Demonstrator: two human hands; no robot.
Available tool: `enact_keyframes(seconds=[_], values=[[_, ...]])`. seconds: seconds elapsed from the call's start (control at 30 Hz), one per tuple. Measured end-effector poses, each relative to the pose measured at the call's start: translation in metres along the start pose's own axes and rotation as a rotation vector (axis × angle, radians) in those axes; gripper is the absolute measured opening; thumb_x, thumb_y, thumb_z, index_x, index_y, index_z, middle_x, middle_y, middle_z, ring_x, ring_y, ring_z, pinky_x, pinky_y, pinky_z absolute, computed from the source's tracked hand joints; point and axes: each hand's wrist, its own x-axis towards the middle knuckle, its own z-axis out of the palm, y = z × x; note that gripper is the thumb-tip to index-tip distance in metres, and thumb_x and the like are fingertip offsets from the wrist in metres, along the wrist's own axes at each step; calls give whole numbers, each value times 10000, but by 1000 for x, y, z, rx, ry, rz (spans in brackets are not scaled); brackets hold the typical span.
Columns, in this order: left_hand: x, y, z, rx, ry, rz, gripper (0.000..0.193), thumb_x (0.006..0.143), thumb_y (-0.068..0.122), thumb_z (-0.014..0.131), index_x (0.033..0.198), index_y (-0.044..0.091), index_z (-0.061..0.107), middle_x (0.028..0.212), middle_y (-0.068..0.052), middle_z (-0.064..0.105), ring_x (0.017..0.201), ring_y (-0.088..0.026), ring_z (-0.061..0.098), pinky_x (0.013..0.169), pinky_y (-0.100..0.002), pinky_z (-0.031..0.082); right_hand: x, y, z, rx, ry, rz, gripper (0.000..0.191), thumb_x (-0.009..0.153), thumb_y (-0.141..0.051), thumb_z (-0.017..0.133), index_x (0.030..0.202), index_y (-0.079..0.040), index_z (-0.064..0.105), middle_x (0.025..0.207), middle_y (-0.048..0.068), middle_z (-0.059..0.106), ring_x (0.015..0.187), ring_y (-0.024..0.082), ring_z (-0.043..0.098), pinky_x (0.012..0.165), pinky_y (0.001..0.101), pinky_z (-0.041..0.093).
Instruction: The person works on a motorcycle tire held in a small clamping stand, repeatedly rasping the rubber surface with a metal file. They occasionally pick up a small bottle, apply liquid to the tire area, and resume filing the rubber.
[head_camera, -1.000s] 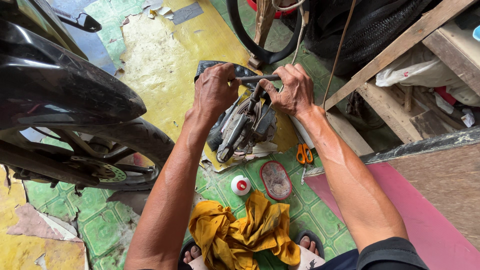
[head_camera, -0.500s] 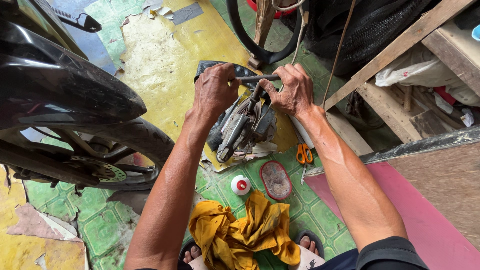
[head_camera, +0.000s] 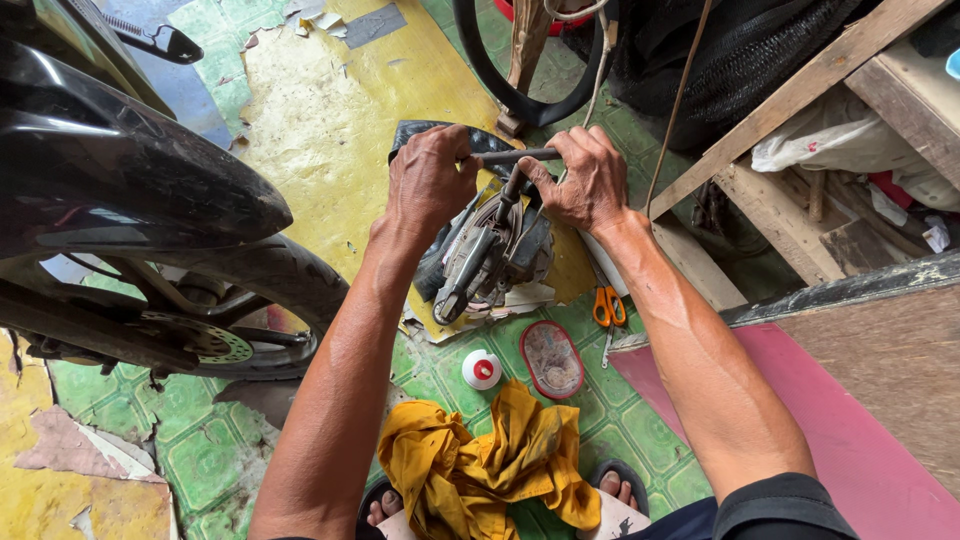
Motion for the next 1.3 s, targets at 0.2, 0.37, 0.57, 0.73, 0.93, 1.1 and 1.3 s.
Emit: enact_keyframes(seconds=[0.2, 0.37, 0.57, 0.73, 0.93, 1.1, 1.3], values=[[-19, 1, -11, -5, 12, 14, 175, 829, 151, 777, 792, 42, 645, 807, -141, 671, 809, -347, 680, 707, -487, 515, -10, -17, -5, 0, -6, -4, 429, 950, -468, 790, 932, -51, 687, 893, 116, 632, 892, 320, 602, 777, 436, 506], [-21, 3, -12, 10, -7, -3, 188, 846, 160, 772, 791, 40, 638, 818, -142, 668, 811, -344, 679, 716, -488, 514, -13, -19, -5, -9, -15, 0, 437, 964, -480, 778, 937, -53, 687, 899, 117, 628, 893, 313, 597, 780, 436, 504], [-28, 9, -10, 16, -20, 1, 230, 847, 196, 788, 809, 37, 626, 826, -149, 666, 801, -352, 675, 715, -489, 513, -21, -19, -11, -8, -22, 15, 431, 959, -482, 776, 947, -60, 690, 902, 114, 628, 902, 312, 596, 783, 434, 504], [-30, 15, -6, 31, -2, 14, 252, 855, 213, 798, 816, 39, 620, 837, -155, 664, 807, -366, 673, 711, -495, 511, -24, -18, -17, 0, -19, 17, 425, 959, -480, 775, 954, -63, 689, 911, 111, 631, 911, 315, 596, 789, 436, 505], [-26, 20, -7, 27, 8, 27, 242, 852, 202, 796, 819, 39, 620, 841, -153, 663, 808, -368, 673, 706, -495, 511, -20, -15, -23, 4, -25, 10, 412, 978, -468, 753, 954, -63, 682, 918, 114, 623, 913, 321, 589, 794, 443, 502], [-20, 23, -2, 31, -12, 12, 249, 855, 208, 799, 819, 38, 621, 835, -154, 662, 803, -363, 671, 703, -495, 511, -18, -9, -28, -7, -31, -9, 398, 1031, -447, 690, 957, -57, 670, 926, 122, 606, 907, 324, 569, 799, 448, 495], [-21, 18, 3, 31, -7, 18, 249, 854, 208, 800, 826, 33, 625, 837, -156, 658, 780, -356, 670, 687, -491, 511, -20, -5, -25, 35, -76, 55, 345, 1074, -380, 605, 969, -65, 698, 914, 102, 629, 878, 294, 566, 769, 428, 490]])
